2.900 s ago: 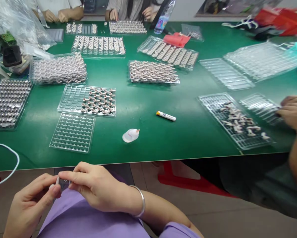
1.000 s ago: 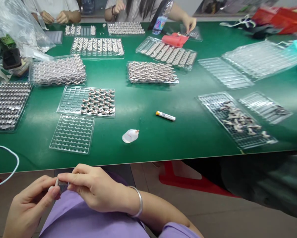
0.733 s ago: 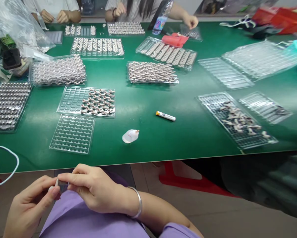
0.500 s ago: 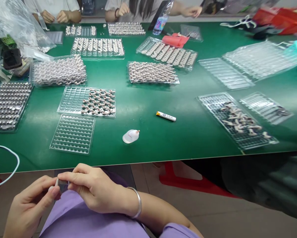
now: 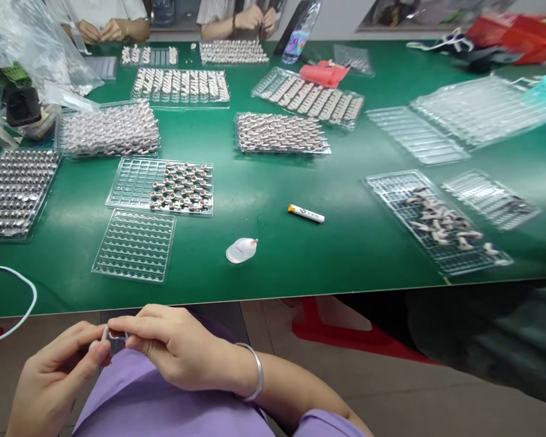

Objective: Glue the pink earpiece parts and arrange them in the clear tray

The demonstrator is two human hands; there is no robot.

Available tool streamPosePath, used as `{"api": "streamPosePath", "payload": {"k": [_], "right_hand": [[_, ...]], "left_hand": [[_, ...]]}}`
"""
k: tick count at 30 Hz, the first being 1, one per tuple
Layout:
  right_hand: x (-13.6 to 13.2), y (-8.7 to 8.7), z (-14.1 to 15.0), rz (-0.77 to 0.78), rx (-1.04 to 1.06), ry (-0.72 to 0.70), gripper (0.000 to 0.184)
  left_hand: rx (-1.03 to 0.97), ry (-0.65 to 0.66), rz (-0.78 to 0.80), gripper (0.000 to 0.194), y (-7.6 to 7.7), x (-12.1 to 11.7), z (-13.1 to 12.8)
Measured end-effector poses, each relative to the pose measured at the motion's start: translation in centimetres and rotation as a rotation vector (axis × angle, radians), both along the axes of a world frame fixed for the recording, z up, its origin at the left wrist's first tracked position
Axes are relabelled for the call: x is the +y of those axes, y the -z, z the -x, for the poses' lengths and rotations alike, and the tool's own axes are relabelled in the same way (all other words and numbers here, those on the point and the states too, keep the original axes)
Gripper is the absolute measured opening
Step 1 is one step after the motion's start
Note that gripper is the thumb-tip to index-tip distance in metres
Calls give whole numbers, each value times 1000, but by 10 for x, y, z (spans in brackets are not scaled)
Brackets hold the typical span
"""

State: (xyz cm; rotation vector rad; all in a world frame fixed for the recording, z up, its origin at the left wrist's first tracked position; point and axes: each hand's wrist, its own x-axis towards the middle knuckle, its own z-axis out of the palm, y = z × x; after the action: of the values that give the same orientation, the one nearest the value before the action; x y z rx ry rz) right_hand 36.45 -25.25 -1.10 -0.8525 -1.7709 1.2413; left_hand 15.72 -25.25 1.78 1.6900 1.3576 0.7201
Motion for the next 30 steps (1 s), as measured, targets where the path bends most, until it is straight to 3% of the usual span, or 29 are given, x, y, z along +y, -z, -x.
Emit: {"api": "streamPosePath", "payload": {"k": [30], "right_hand": [[-4,4,4,-71,-17,75,34]], "left_hand": [[14,-9,-85,18,1,-1,1]]}}
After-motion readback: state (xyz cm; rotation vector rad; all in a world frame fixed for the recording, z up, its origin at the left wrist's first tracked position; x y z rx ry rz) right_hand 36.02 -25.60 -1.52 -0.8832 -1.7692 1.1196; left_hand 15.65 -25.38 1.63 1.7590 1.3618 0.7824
